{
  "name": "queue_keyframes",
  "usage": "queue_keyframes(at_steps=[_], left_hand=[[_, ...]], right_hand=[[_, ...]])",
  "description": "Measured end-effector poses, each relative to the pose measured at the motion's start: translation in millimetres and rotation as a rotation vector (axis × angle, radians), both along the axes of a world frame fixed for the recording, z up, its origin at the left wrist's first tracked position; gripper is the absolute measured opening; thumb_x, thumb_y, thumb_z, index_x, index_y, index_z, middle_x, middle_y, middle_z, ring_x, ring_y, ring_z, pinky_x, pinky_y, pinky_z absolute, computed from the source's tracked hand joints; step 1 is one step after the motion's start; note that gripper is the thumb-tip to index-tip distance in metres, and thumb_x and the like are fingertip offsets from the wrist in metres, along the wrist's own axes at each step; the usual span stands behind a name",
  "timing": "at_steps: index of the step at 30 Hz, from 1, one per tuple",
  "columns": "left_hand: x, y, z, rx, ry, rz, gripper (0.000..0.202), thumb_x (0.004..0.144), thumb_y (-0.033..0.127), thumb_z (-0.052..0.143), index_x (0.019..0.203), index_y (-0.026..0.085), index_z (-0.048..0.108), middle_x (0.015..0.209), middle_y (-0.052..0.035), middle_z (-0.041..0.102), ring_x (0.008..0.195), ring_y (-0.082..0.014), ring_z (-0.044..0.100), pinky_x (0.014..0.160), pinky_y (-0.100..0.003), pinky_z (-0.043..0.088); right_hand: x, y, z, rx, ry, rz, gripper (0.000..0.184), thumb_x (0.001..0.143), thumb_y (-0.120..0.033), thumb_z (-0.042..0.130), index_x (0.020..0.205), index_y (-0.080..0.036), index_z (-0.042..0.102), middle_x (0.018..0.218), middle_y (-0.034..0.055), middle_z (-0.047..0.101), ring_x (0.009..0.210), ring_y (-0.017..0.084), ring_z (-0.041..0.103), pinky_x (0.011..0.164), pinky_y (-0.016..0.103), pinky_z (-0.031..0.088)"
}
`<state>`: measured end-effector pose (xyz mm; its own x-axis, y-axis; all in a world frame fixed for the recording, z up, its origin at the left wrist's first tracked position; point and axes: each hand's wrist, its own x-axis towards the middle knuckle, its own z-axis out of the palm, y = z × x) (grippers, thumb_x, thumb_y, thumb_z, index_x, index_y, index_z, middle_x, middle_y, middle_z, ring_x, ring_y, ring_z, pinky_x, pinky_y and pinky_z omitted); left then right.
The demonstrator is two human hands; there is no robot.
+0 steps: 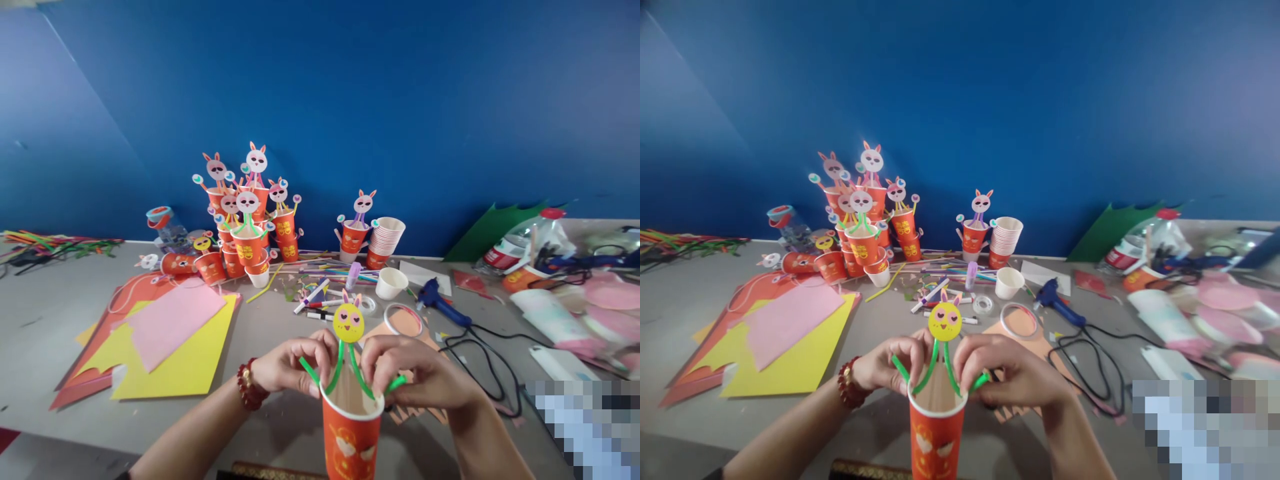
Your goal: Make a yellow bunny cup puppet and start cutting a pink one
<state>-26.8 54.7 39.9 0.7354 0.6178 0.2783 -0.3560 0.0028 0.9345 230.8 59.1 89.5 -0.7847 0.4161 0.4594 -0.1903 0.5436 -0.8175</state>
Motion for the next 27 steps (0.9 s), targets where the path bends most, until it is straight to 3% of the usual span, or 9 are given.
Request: queue_keyframes(at_steps=[13,19,27], left_hand=[[6,-2,-5.1,-0.034,0.066,-0.059,0.037,0.074,0.05,0.08,0.068,0.015,0.07,0.082,-0.0051,0.055,0.081,-0.0188,0.054,0.079,-0.031,0.045],[10,-2,-13.5,-0.06,0.028,-0.043,0.036,0.071,0.042,0.085,0.064,0.013,0.066,0.079,-0.0036,0.054,0.076,-0.0149,0.054,0.073,-0.025,0.046],[9,1,-15.4,-0.072,-0.041,-0.062,0.03,0.075,0.035,0.084,0.069,0.013,0.065,0.077,-0.0022,0.055,0.077,-0.014,0.053,0.074,-0.024,0.044]], right_hand=[[4,4,-16.4,-0.055,0.012,0.032,0.016,0.093,-0.031,0.069,0.09,-0.016,0.073,0.088,0.0087,0.067,0.08,0.017,0.065,0.073,0.028,0.052],[5,3,-17.1,-0.115,0.053,0.044,0.019,0.093,-0.031,0.07,0.089,-0.012,0.074,0.087,0.0104,0.068,0.079,0.016,0.064,0.072,0.027,0.051],[3,4,-19.5,-0.154,0.039,0.031,0.014,0.09,-0.026,0.073,0.088,-0.012,0.075,0.087,0.0108,0.068,0.079,0.016,0.066,0.072,0.026,0.052]])
